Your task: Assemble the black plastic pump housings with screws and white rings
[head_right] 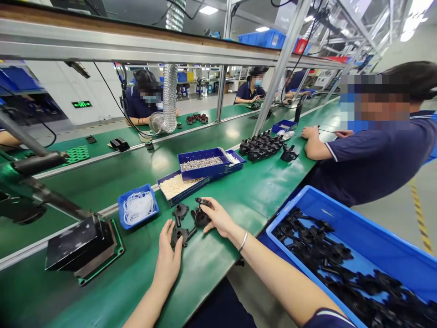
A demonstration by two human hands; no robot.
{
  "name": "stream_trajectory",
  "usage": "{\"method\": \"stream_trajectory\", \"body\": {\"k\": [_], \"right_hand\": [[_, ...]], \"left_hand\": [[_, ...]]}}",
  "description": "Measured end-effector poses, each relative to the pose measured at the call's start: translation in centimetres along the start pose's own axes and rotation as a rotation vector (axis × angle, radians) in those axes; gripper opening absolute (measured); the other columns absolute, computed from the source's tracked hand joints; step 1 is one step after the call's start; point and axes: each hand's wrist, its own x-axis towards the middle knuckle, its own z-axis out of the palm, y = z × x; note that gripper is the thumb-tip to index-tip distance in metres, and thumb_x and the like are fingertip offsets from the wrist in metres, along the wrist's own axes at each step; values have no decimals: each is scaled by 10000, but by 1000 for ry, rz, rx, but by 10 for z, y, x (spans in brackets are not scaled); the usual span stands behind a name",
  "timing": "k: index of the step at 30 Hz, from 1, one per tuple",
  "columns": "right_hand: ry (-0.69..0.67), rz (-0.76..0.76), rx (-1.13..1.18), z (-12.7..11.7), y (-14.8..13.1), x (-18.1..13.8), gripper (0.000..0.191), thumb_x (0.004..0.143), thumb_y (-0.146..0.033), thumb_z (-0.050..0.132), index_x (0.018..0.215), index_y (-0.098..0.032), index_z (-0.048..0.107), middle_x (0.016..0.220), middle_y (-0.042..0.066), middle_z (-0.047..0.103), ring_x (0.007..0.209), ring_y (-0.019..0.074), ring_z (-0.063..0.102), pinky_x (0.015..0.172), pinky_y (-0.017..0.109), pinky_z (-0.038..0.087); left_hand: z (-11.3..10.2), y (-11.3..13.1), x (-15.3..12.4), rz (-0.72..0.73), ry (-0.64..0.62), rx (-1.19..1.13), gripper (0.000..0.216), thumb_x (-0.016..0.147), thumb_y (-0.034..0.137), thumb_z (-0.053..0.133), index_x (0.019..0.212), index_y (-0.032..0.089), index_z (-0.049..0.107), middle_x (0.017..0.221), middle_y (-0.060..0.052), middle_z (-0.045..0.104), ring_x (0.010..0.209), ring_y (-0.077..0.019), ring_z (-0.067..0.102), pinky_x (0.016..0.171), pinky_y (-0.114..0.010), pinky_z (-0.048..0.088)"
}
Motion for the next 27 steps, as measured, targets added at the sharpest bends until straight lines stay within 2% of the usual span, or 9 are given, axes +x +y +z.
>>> {"method": "stream_trajectory", "body": {"k": [4,7,9,10,12,15,21,24,27], "right_hand": [[-8,-46,-107,1,4,-7,545,842,-464,694,1322,-299,496,1163,77,574,883,207,623,371,211,562],[-262,-40,-230,5,5,-14,684,869,-424,677,1470,-335,363,1360,89,522,1033,239,616,462,228,594],[-345,-121,-409,8,4,-15,724,898,-410,645,1519,-344,279,1430,90,481,1132,250,587,527,229,595],[-302,-199,-513,8,3,-14,706,901,-408,642,1514,-329,301,1405,94,505,1122,243,597,550,230,590],[-106,-364,-667,7,1,-7,594,897,-409,644,1439,-270,443,1259,102,596,999,217,648,577,246,580],[169,-503,-718,-6,-10,11,380,939,-432,556,1250,-216,589,1083,93,629,900,207,656,596,283,571],[690,-684,-745,-73,-59,51,334,962,-434,452,1134,-175,576,1136,133,559,1047,259,578,748,368,557],[833,-675,-802,-111,-83,73,306,968,-386,462,1107,-142,581,1142,152,553,1078,270,560,799,396,547],[846,-604,-899,-141,-103,98,253,981,-337,523,1113,-134,596,1154,118,582,1072,245,579,854,410,536]], "left_hand": [[-3,-3,7,21,66,86,506,983,311,403,1467,193,313,1531,-166,355,1446,-297,321,1193,-527,286],[-4,0,7,85,34,166,578,968,329,454,1495,215,247,1567,-157,300,1471,-295,268,1188,-540,289],[-4,2,7,116,10,227,666,938,359,518,1508,224,203,1591,-160,244,1486,-312,225,1174,-561,304],[-5,4,7,127,-2,262,717,915,377,555,1512,226,189,1599,-163,223,1489,-324,209,1165,-571,314],[-7,6,11,153,-28,337,828,856,417,630,1518,222,173,1604,-172,204,1487,-353,203,1149,-590,328],[-10,8,24,204,-66,426,935,790,462,691,1523,212,167,1603,-183,205,1465,-376,256,1129,-598,353],[-4,9,51,272,-204,466,912,772,405,694,1515,182,214,1532,-174,384,1423,-350,358,1144,-560,354],[-2,8,49,301,-266,467,880,790,380,678,1519,188,224,1538,-169,382,1423,-353,358,1136,-561,366],[-7,11,46,397,-206,459,768,853,363,622,1512,213,258,1541,-158,384,1421,-344,364,1126,-558,376]]}}
